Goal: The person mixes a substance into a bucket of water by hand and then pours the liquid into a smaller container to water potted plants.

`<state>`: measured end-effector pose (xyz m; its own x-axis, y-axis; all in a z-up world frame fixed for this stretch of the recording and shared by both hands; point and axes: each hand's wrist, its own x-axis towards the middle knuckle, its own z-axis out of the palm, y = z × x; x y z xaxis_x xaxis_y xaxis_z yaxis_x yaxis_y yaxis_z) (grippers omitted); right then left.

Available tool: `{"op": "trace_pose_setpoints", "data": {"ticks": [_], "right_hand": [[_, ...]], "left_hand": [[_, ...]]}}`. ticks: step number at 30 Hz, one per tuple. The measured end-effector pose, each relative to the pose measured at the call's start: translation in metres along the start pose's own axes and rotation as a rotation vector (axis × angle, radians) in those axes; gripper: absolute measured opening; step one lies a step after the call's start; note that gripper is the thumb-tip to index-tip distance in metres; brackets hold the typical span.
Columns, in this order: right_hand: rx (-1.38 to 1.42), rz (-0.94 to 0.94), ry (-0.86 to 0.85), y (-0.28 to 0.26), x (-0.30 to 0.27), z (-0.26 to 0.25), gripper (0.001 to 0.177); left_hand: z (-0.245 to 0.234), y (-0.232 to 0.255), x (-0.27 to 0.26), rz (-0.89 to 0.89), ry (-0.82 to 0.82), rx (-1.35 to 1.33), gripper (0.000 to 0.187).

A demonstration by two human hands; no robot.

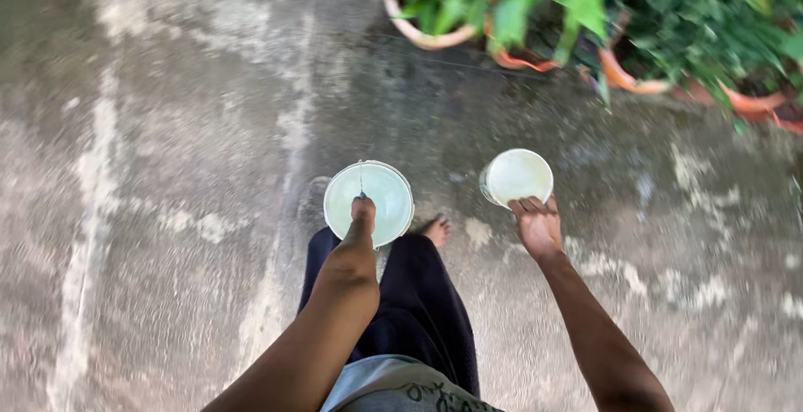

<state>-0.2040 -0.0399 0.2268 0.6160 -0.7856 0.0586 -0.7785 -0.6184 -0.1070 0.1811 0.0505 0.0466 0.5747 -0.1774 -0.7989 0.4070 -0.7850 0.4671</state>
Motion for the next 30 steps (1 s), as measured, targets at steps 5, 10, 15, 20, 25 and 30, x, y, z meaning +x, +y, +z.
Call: {"op": "trace_pose_setpoints", "data": {"ticks": [5,10,15,20,25,30], "right_hand": [[0.022,-0.097,-0.008,-0.074,0.075,-0.01,0.04],[0.02,-0.177,-0.021,-0.149,0.162,-0.019,0.043],[0.026,-0.313,-0.029,-0.219,0.248,-0.017,0.042],[0.071,-0.52,-0.02,-0.282,0.338,-0.011,0.039],[0.122,-0.673,-0.032,-0.353,0.426,0.005,0.039],[0.166,-0.729,-0.121,-0.44,0.508,0.007,0.04]], "left_hand": [[-0.115,0.022,0.041,-0.022,0.103,-0.077,0.036],[-0.21,0.055,0.075,-0.035,0.168,-0.258,0.035],[-0.289,0.066,0.081,-0.033,0.327,-0.116,0.034],[-0.363,0.08,0.112,-0.135,0.375,-0.101,0.034],[-0.422,0.055,0.173,-0.101,0.475,-0.095,0.035],[-0.484,0.06,0.185,-0.316,0.522,-0.223,0.038]]}}
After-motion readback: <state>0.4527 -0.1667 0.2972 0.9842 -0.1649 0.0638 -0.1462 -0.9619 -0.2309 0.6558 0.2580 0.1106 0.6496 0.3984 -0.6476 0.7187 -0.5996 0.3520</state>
